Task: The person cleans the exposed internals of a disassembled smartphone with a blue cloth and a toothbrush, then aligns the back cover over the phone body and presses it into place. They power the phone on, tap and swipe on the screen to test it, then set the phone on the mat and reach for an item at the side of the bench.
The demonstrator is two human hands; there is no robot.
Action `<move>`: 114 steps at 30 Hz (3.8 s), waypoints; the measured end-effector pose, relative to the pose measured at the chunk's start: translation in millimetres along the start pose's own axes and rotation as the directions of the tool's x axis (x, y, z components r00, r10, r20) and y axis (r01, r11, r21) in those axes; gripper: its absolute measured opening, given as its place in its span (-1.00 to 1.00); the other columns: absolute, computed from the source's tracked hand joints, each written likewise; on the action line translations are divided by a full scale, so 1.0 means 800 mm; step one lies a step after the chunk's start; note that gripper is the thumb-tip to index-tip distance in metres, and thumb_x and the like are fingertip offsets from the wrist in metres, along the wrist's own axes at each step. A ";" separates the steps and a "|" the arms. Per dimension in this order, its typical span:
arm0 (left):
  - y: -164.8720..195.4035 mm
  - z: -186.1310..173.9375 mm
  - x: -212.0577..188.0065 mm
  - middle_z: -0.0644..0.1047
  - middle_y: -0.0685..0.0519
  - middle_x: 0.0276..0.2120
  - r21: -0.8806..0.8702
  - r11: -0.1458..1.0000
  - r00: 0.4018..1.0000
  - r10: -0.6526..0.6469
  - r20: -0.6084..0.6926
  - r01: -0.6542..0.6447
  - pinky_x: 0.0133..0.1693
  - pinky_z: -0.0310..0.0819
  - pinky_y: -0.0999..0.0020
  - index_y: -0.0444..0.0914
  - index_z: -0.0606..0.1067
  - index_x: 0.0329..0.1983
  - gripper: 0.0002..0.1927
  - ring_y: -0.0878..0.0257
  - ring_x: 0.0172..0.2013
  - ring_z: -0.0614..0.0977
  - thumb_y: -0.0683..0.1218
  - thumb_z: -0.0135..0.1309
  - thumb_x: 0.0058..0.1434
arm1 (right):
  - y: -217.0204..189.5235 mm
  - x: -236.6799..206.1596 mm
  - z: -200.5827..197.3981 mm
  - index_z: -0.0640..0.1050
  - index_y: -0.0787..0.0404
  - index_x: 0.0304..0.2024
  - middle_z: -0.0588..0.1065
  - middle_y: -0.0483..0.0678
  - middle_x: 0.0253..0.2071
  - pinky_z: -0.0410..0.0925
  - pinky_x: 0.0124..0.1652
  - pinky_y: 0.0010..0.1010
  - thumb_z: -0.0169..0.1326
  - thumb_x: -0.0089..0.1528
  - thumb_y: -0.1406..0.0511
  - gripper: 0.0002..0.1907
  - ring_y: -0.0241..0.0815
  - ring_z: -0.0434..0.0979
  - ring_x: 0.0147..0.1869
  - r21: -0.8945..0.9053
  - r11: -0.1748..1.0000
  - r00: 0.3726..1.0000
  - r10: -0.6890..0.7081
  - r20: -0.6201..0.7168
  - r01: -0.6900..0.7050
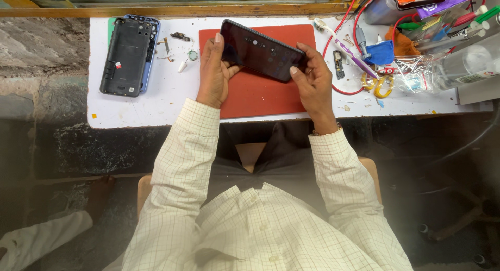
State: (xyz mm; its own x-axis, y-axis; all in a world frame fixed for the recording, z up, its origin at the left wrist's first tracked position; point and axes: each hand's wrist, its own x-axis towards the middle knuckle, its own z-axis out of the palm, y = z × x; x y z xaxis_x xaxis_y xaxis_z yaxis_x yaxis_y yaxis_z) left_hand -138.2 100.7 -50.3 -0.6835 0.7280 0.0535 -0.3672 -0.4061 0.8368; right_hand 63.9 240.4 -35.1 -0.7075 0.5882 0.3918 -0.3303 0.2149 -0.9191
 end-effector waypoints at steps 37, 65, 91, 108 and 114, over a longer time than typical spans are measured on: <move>0.004 -0.004 0.001 0.44 -0.24 0.28 -0.059 0.997 0.995 -0.034 0.094 0.040 0.26 0.44 -0.17 -0.33 0.26 0.34 -0.14 -0.03 0.27 0.53 0.45 -0.19 0.34 | 0.005 0.020 0.010 0.46 0.38 0.26 0.53 0.02 0.13 0.37 0.21 -0.47 -0.02 0.48 0.34 -0.67 -0.28 0.50 0.17 -0.220 0.971 0.993 -0.103 -0.052 0.089; 0.087 0.112 0.072 0.37 0.21 -0.59 0.727 0.626 0.951 0.285 0.123 -0.282 -0.48 0.30 0.45 -0.24 0.36 -0.54 -0.42 0.44 -0.52 0.37 0.26 0.37 0.12 | -0.021 0.068 0.037 0.30 0.38 0.35 0.49 0.22 0.19 0.50 0.15 -0.18 -0.24 0.45 -0.14 -0.24 0.03 0.62 0.14 0.369 0.878 0.902 0.142 0.407 -0.304; 0.015 0.029 0.085 0.56 0.05 -0.36 0.397 0.903 0.974 0.081 0.211 -0.161 -0.35 0.55 0.46 -0.25 0.47 -0.24 -0.55 0.35 -0.41 0.60 0.23 -0.03 0.43 | -0.011 0.062 0.008 0.33 0.35 0.37 0.49 0.37 0.14 0.52 0.00 0.00 -0.02 0.36 -0.18 -0.16 0.21 0.63 -0.01 0.708 0.579 0.904 0.136 0.406 -0.405; 0.010 0.022 0.086 0.57 0.06 -0.37 0.365 0.920 0.978 0.076 0.192 -0.143 -0.36 0.58 0.44 -0.22 0.47 -0.25 -0.56 0.36 -0.42 0.61 0.24 -0.04 0.41 | -0.016 0.064 0.010 0.27 0.38 0.43 0.44 0.45 0.23 0.50 0.06 0.08 -0.10 0.38 -0.15 -0.15 0.31 0.60 0.06 0.717 0.559 0.899 0.129 0.420 -0.415; 0.010 0.023 0.086 0.58 0.05 -0.35 0.368 0.912 0.970 0.106 0.220 -0.183 -0.29 0.54 0.49 -0.22 0.48 -0.24 -0.55 0.35 -0.40 0.62 0.25 -0.05 0.44 | -0.017 0.060 0.010 0.32 0.38 0.39 0.48 0.40 0.10 0.51 0.00 0.02 -0.08 0.39 -0.15 -0.19 0.24 0.62 -0.01 0.700 0.593 0.905 0.129 0.406 -0.398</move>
State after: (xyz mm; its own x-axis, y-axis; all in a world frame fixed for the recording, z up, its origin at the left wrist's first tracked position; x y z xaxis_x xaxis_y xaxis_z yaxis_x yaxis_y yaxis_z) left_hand -176.4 158.0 -29.8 -0.5624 0.7848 0.2603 0.0221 -0.3004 0.9535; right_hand 29.4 259.2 -3.5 -0.9363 0.2437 0.2529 -0.3512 -0.6528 -0.6712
